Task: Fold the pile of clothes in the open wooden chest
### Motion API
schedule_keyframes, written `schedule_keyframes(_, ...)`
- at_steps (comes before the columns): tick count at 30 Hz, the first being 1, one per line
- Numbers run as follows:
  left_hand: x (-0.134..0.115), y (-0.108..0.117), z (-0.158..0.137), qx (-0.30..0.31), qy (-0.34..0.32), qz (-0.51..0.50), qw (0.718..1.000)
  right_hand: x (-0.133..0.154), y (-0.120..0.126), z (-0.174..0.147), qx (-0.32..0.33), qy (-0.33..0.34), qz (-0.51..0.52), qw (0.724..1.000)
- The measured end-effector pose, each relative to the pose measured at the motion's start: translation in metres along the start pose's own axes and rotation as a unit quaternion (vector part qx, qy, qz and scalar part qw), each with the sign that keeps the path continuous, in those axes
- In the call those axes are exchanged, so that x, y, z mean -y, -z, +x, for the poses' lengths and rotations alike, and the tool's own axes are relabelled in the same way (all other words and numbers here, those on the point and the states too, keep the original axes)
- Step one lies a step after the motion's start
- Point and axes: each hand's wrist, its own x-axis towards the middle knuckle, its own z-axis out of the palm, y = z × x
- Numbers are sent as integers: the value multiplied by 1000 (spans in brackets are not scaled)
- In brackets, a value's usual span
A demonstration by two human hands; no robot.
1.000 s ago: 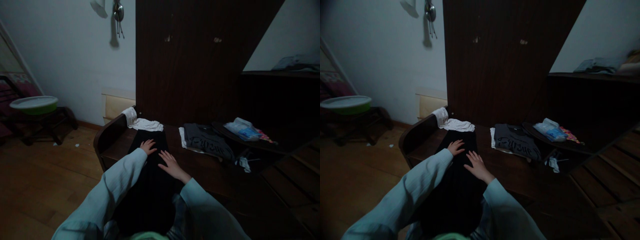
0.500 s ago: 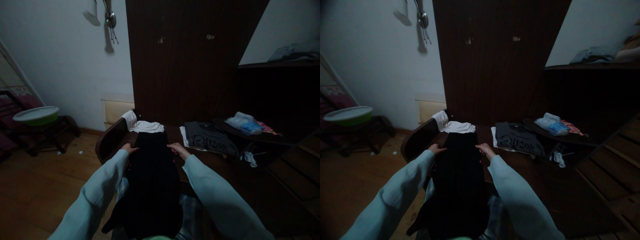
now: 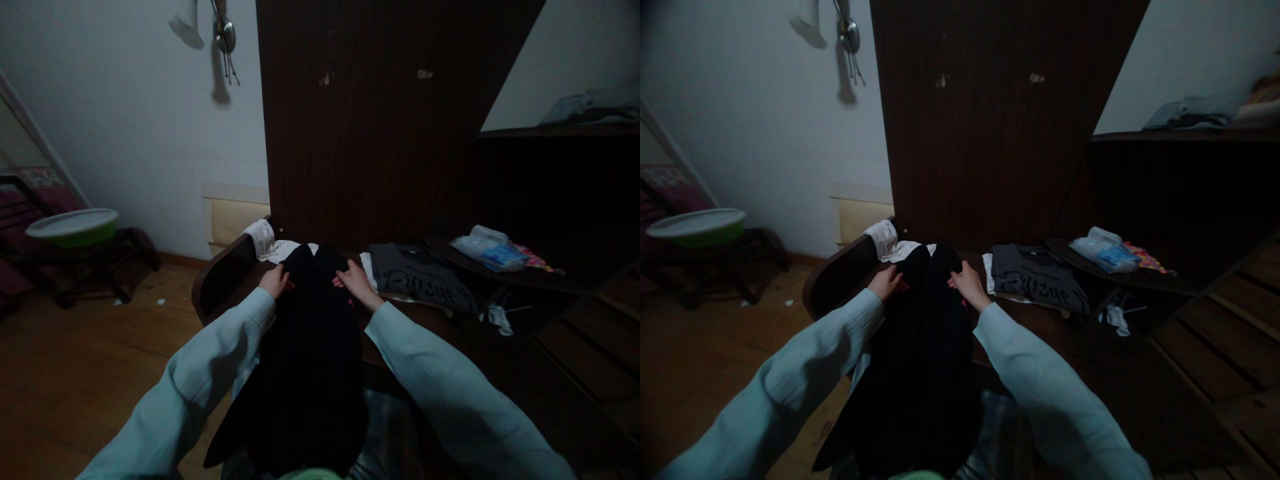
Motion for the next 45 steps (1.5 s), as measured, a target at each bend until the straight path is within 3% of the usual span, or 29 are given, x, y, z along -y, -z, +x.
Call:
schedule_keyframes(5,-56,23,39,-88,-114,110,983,32,43,59,-95,98,-131,982)
schedule_keyframes(8,-75,23,68,-37,-145,109,983,41,56,96,-82,88,-111,987)
schedule_keyframes(11,-70,8,79,8,-155,123,980,34,55,108,-39,36,-95,994)
schedule_keyframes(15,-33,-9,45,48,-135,180,973,-1,44,76,29,62,-190,979)
schedule_keyframes(19,6,-15,-13,-13,-141,192,971,-42,33,16,97,155,-258,949)
schedule_keyframes(22,24,-23,-43,-15,-156,166,973,-62,22,-22,125,201,-288,928)
schedule_keyframes(27,37,-40,-53,31,-197,178,964,-60,10,-54,98,181,-345,916)
schedule_keyframes(32,22,-47,-70,5,-217,105,970,-38,18,-63,66,78,-378,920)
schedule_keyframes(36,-11,-63,-98,21,-211,-32,977,-30,20,-63,90,34,-309,946)
schedule_keyframes(39,-29,-84,-112,79,-132,-175,973,-26,19,-63,175,-16,-142,974)
schedule_keyframes(42,-35,-101,-112,129,-22,-290,948,-21,24,-63,309,-62,50,948)
schedule_keyframes(45,-36,-111,-103,142,29,-300,943,-22,35,-61,321,-50,144,935)
